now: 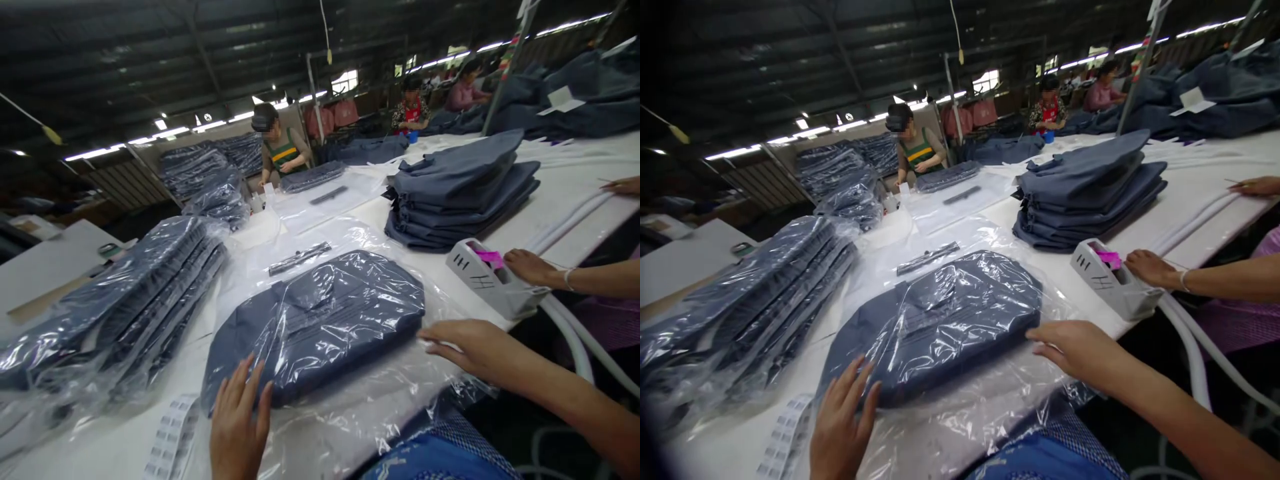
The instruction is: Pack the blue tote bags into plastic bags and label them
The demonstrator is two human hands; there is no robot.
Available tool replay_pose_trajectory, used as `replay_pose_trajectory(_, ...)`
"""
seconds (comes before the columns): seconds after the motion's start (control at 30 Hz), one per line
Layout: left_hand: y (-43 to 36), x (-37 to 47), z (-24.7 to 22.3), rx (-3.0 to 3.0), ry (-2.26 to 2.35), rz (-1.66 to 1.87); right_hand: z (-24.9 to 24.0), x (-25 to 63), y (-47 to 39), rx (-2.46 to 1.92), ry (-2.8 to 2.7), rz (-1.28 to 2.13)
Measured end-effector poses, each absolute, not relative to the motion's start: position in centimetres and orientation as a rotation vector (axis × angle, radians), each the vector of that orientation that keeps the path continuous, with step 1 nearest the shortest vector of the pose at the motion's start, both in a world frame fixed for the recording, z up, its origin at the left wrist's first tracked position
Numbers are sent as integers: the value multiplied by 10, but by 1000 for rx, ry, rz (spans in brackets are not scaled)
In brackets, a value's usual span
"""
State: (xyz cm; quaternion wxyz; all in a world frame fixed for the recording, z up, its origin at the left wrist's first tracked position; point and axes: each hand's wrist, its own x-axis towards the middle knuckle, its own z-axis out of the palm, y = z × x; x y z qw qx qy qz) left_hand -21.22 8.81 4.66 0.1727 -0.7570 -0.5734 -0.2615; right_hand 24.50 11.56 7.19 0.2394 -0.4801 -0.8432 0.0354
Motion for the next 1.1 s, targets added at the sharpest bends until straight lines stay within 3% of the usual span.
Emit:
replay_pose_trajectory(0.13,121,-214,63,-2120,-1683,-653,92,185,175,-1155,-2262,101)
replay_pose_trajectory(0.4,60,-264,1,-2246,-1789,-503,0,239,187,-1066,-2599,73)
replay_pose_trajectory(0.67,95,-252,-8,-2074,-1909,-399,-7,236,238,-1027,-2645,-44)
replay_pose_trajectory(0.87,18,-227,-14,-2097,-1785,-566,0,221,150,-950,-2429,44)
replay_pose_trajectory(0.97,-21,-223,-27,-2323,-1797,-540,-17,209,92,-749,-2486,256)
replay_pose_trajectory(1.1,-24,-231,-41,-2353,-1860,-516,-45,192,71,-824,-2466,426)
